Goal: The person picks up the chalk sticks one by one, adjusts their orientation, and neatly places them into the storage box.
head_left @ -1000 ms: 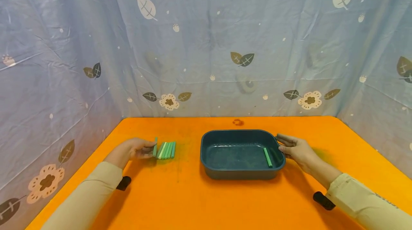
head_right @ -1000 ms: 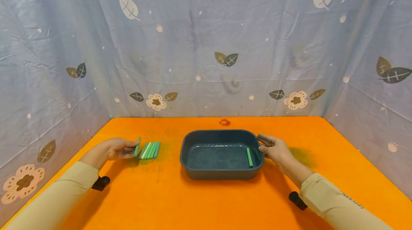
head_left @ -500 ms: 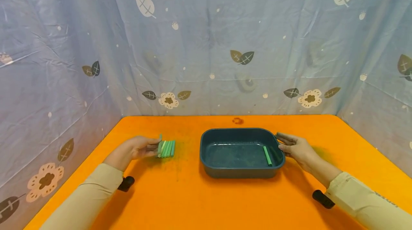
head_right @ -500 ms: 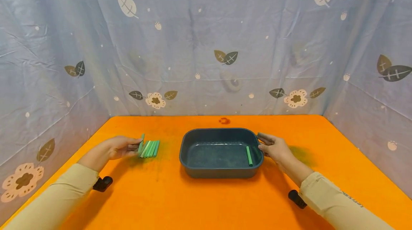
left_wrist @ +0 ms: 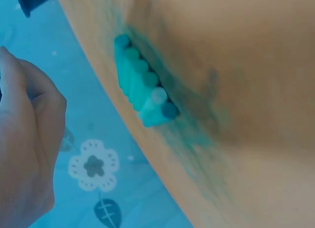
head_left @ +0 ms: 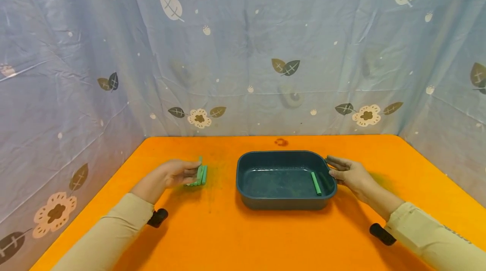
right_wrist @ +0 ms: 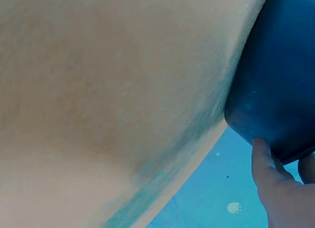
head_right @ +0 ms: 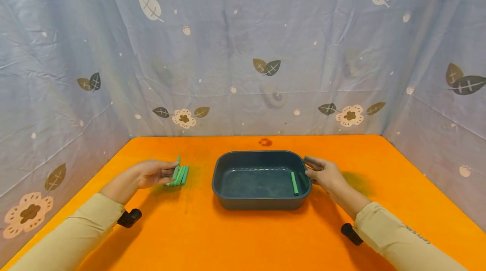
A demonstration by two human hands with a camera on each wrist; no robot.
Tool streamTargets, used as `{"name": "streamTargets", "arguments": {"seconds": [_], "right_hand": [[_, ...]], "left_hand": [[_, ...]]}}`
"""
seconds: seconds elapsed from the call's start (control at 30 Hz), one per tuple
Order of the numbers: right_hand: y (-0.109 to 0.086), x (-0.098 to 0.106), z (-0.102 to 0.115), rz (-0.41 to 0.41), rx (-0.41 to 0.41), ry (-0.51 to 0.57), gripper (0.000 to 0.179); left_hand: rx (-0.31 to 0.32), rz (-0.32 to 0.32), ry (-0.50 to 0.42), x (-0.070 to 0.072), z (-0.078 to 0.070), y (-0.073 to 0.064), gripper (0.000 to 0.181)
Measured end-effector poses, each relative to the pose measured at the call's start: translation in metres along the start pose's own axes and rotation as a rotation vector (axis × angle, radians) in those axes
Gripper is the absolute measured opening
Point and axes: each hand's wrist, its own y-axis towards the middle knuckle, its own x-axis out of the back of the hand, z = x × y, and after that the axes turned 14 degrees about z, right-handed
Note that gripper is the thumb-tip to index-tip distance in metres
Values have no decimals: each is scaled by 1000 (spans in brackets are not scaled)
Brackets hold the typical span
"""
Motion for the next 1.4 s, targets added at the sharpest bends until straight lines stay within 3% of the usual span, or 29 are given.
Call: {"name": "streamTargets", "arguments": {"seconds": [0.27,0.47,0.73,1.07,1.4], "right_hand": [[0,0,0,19,-8,-5,58],[0,1,-1,18,-14,1,58],[0,3,0,17,-20,-14,58],[1,2,0,17,2,-2,58],[0,2,-1,13,0,-14,58]], "left_hand": [[-25,-6,-50,-15,0,9,36],[-42,28,-66,-28,-8,17,20],[-39,106,-88,-49,-11,30,15],[-31,77,-65,-68,-14,39,13],[-11,59,-35,-81,-19,44,32]]}}
